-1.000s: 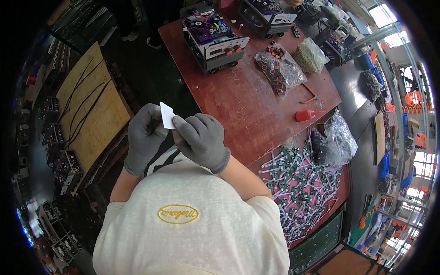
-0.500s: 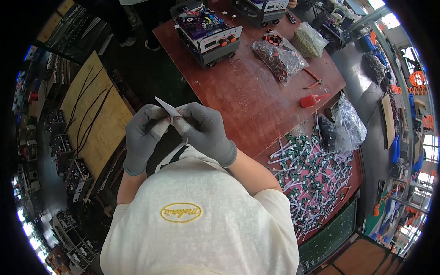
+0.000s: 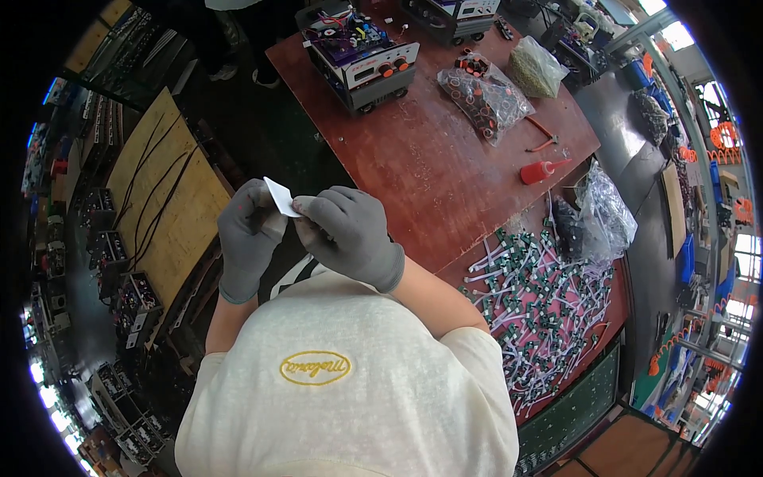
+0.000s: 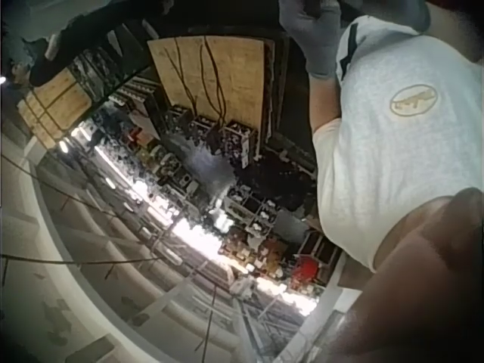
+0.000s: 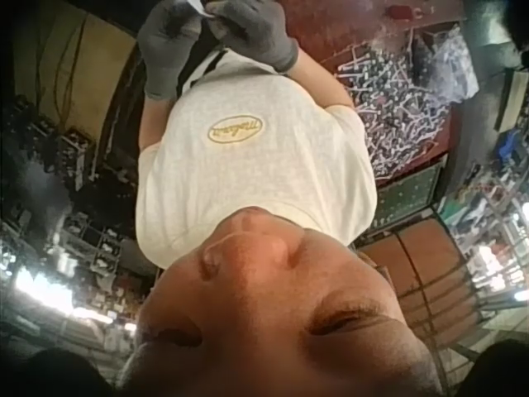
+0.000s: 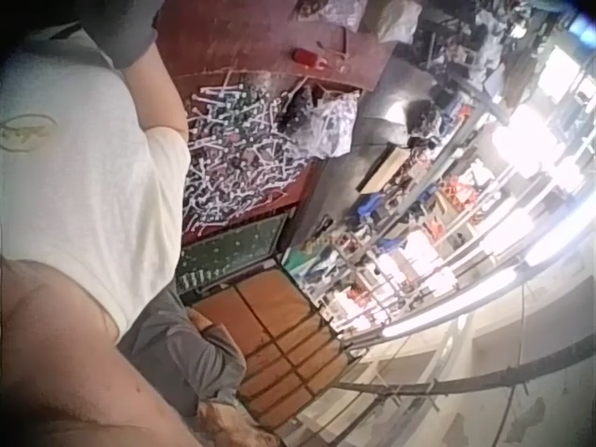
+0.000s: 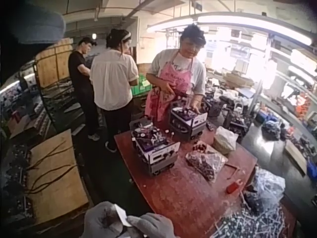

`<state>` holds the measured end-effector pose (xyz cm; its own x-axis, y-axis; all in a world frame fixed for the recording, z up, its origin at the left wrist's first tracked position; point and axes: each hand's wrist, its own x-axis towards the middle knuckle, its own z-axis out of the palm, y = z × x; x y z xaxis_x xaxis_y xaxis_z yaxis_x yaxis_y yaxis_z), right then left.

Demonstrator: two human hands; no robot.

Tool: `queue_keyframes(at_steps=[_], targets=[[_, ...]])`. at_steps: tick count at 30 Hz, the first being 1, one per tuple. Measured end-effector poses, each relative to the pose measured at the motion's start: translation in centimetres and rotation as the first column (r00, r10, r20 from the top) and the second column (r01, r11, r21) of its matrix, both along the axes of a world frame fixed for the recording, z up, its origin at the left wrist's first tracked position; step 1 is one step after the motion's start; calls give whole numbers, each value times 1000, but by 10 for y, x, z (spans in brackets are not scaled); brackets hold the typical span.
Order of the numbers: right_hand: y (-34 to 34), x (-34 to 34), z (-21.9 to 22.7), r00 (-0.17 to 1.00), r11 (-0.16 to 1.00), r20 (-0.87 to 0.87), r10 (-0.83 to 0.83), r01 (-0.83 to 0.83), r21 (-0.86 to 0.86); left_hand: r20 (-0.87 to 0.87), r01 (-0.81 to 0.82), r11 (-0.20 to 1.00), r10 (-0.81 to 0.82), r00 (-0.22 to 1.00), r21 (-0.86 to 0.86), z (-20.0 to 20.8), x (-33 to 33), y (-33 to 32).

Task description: Assemble an electronic control box by connecting internal wiring, closing the chassis, and checking documentation.

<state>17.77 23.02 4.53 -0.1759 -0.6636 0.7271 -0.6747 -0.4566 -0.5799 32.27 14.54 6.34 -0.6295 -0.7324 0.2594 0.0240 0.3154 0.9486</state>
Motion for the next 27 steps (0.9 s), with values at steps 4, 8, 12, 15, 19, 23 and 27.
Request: queue_keyframes(at_steps=[4,8,12,15,19,23,27], targets=[[10,-2,6,905,966,404,133,-210,153,-71,72,967,-56,996,245,1,1,2],[13,-1,8,582,867,809,84,-442,228,-58,102,954,-89,994,281,0,3,1],[14,-3,2,593,843,802,69,-465,271,-86,-20,981,37,996,194,4,-7,7],[14,-3,3,605,830,795,44,-465,308,-131,69,939,-26,991,336,7,-4,5],[12,-5,-1,682,873,731,33,-376,310,-19,170,971,-169,985,169,4,-4,7],[9,-9,1,847,929,528,56,-239,284,-41,130,969,-125,991,212,-2,-6,5],[9,-16,-3,959,970,277,51,-113,213,-50,95,995,-96,994,-7,-3,-9,0]])
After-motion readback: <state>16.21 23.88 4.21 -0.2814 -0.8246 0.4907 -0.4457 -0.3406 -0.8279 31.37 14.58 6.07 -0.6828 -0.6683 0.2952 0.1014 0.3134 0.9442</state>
